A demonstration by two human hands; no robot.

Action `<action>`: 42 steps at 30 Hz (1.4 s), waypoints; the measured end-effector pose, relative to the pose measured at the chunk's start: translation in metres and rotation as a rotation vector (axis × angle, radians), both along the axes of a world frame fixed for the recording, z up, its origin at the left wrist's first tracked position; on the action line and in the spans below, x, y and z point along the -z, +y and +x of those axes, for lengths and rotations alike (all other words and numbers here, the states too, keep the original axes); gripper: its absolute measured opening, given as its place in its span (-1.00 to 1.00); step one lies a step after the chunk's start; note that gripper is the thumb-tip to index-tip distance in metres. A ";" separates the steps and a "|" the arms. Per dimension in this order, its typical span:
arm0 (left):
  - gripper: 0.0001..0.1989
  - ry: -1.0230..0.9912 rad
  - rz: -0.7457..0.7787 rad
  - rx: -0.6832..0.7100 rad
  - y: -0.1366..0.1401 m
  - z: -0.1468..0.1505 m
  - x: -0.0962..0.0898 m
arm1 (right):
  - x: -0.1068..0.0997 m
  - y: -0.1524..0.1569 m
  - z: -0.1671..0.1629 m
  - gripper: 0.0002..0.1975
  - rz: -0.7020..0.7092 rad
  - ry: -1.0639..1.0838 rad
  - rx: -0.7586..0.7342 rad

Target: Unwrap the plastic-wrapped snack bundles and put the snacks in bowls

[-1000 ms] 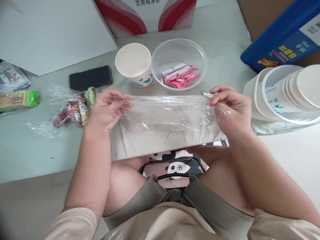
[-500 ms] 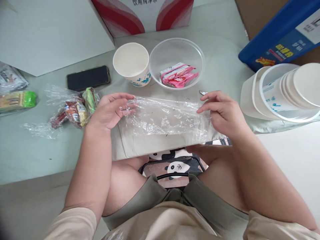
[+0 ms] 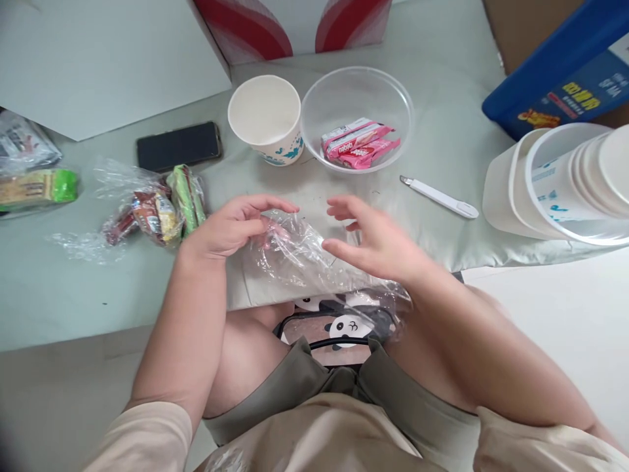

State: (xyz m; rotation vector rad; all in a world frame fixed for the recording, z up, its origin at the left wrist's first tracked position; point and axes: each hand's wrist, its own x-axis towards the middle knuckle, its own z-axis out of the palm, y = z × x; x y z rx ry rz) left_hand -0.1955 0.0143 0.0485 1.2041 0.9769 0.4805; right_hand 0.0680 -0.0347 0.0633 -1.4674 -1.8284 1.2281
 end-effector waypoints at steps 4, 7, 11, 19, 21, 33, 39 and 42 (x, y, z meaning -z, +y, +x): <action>-0.59 -0.096 0.032 -0.038 -0.002 0.000 0.001 | 0.007 0.007 -0.016 -0.74 -0.259 -0.069 -0.132; -0.48 -0.153 0.022 -0.197 -0.001 -0.002 0.004 | 0.008 0.009 -0.016 -0.75 -0.224 -0.022 0.000; -0.51 -0.068 0.004 -0.293 0.000 0.000 0.009 | 0.011 0.010 -0.012 -0.75 -0.094 0.101 0.229; -0.75 -0.164 0.017 -0.448 0.003 0.000 0.007 | 0.020 0.013 -0.004 -0.70 0.016 0.085 0.334; -0.77 -0.234 -0.010 -0.518 0.005 -0.003 0.005 | 0.020 0.012 -0.003 -0.71 0.046 0.104 0.366; -0.52 -0.453 -0.554 -0.421 -0.022 0.038 0.021 | 0.015 0.009 -0.008 -0.73 0.140 0.414 0.410; -0.74 -0.484 -0.340 -0.463 -0.024 0.035 0.018 | 0.012 0.007 -0.006 -0.73 -0.095 0.485 0.258; -0.65 -0.552 -0.309 -0.436 -0.029 0.029 0.008 | 0.009 0.005 -0.011 -0.72 -0.163 0.498 0.187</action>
